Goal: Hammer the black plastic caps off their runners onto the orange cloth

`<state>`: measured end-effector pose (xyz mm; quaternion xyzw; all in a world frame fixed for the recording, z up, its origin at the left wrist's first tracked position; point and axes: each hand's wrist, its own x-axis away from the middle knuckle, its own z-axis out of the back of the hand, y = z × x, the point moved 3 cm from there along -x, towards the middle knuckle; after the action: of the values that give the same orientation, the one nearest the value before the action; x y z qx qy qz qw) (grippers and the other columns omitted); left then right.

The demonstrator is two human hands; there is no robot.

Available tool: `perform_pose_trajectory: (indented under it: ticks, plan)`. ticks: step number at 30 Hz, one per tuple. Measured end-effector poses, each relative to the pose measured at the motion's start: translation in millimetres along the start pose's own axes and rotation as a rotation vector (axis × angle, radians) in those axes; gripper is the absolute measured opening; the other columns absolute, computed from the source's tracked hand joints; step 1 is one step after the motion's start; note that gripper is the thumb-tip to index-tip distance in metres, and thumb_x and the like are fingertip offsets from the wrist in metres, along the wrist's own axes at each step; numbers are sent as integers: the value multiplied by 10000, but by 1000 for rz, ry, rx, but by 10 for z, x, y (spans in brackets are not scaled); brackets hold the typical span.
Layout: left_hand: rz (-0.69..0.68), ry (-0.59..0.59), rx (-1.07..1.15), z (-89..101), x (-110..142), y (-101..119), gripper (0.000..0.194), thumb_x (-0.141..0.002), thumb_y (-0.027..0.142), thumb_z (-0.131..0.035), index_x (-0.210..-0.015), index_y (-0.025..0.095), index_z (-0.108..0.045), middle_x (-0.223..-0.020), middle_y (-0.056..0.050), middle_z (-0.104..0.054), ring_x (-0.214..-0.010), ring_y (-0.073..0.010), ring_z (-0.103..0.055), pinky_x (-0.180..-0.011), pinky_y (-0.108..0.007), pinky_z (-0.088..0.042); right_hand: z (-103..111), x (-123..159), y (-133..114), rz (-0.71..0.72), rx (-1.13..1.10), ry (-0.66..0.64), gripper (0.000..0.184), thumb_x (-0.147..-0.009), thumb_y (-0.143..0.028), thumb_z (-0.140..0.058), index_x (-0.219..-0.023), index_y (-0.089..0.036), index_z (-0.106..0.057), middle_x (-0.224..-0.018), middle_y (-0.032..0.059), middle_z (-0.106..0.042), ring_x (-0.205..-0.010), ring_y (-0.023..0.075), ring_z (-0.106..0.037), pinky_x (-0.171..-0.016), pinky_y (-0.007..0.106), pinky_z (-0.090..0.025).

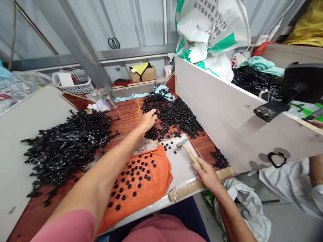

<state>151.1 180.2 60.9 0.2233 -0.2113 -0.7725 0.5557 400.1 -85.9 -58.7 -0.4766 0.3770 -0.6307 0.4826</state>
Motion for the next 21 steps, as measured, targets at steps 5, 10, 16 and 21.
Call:
perform_pose_trajectory:
  ticks: [5,10,16,21]
  plan:
    - [163,-201,935,463,762,-2,436,-918,366,-591,-1317,189,-605,-810,-25,-658,-517,-82,-454,-429,-175,-248,13,4,-76,7,-49,28,394,-837,-579,-626,-983,-213,-623,-606,-75,-520,-460,120,-490,-433,226,-368]
    - [241,-168,931,878,1939,-271,428,-885,533,-679,-1087,156,-681,-685,13,-558,-551,-84,-430,-468,-179,-287,67,-44,-60,15,-49,54,491,-766,-636,-692,-976,-196,-636,-589,-70,-529,-436,111,-480,-408,219,-361]
    - [253,10,360,1080,3200,-775,341,-947,474,-543,-1073,200,-702,-698,16,-632,-621,-134,-576,-606,-222,-432,9,54,-212,79,-112,163,467,-721,-599,-798,-873,-212,-584,-614,-57,-557,-435,83,-464,-393,190,-364]
    - [199,-44,15,938,3814,-930,348,-996,427,-430,-1067,249,-720,-1010,-21,-780,-865,-186,-704,-757,-251,-458,-287,515,-595,112,-172,17,495,-794,-561,-806,-1067,-269,-514,-716,-50,-629,-488,133,-569,-475,255,-513]
